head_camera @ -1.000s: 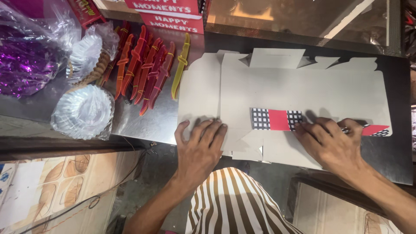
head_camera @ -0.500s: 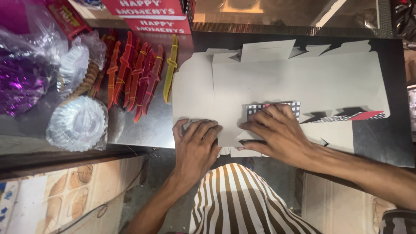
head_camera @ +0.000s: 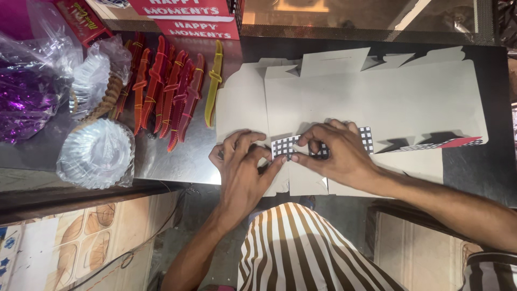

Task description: The person assembles flat cardboard boxes by folding the flaps and tucking them into slots to form a finished box. They repeat this process for multiple boxes, stacking the completed ones on the counter.

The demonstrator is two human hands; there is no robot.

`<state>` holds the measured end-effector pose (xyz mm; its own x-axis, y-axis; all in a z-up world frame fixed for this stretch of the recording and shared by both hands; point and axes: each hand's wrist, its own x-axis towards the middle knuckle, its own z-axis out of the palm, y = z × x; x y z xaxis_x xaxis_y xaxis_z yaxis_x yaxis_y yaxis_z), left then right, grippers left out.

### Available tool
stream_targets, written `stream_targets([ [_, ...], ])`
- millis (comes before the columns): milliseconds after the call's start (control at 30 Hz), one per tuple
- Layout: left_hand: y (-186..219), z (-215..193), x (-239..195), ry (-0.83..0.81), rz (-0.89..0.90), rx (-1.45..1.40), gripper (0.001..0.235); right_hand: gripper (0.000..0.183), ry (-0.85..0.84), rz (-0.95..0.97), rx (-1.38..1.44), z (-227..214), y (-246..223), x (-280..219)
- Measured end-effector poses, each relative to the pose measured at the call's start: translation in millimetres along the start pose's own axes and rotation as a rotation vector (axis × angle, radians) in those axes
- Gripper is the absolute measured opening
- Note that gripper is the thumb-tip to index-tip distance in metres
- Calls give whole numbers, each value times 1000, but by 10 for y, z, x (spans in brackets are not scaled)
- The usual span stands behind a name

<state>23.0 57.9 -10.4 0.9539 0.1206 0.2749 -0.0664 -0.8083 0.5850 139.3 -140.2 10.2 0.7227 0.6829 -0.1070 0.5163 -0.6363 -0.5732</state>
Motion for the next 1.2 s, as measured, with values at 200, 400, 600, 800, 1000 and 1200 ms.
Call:
stream_targets([
  [200,9,-22,4,17,22,-14,26,48,29,7,-21,40,-57,4],
  [400,-21,-35,25,-24,40,-16,27,57,-38,29,150,14,62,2],
  [600,-70,-27,48,-55,19,-45,29,48,-128,53,201,-57,129,4],
  [800,-96,10,19,-44,37,-16,32,41,-91,-39,205,-89,110,-61],
  [1000,16,-88,107,-117,-3,70,56,32,154,-345,27,-237,190,-530],
  [1200,357,-239,267,-60,313,-1,62,35,337,-252,-500,-679,505,-1171],
])
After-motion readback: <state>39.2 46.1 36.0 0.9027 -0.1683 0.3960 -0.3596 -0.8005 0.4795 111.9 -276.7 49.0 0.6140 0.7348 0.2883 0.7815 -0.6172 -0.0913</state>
